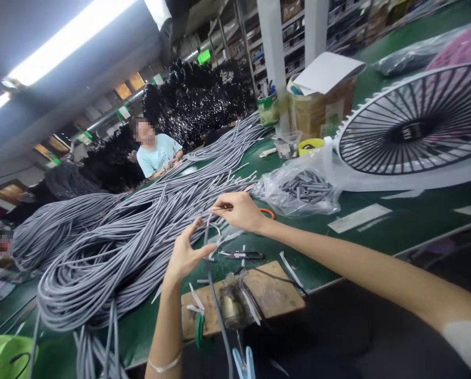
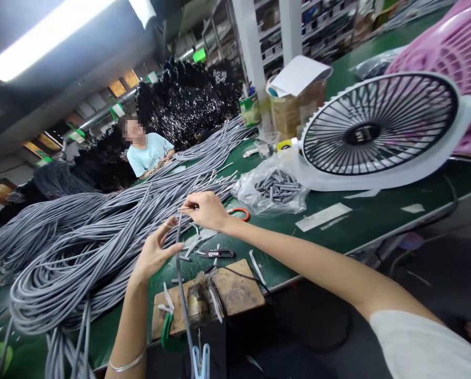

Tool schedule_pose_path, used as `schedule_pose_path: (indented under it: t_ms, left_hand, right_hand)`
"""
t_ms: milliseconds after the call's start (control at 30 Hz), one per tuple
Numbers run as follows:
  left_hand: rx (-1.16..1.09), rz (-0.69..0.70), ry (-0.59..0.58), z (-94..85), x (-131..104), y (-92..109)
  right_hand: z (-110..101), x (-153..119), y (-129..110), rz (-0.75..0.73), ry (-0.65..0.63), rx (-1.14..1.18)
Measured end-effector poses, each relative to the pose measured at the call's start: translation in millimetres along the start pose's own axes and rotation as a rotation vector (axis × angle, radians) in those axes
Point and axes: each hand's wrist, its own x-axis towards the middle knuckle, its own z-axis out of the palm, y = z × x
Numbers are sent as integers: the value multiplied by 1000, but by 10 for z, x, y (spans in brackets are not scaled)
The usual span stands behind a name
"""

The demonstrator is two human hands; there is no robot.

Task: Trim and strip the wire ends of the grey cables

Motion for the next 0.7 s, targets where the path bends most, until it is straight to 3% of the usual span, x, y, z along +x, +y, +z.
schedule_pose_path:
  t_ms: [133,300,433,567,700]
  left_hand:
    - [-245,1,200,233,125,46]
    - [-395,-125,137,399,71,-32]
    - [-366,-152,212,420,-17,-90]
    - [-247,-20,215,375,-64,-101]
    - [-216,217,216,337,-93,-110]
  right_hand:
    - [26,-65,60,-70,-21,-55]
    - [6,-234,118,-92,-64,-80]
    - [18,-304,136,-147,-129,-89]
    - [-7,-297,101,-131,-275,106]
    - [-22,-277,45,162,-394,346]
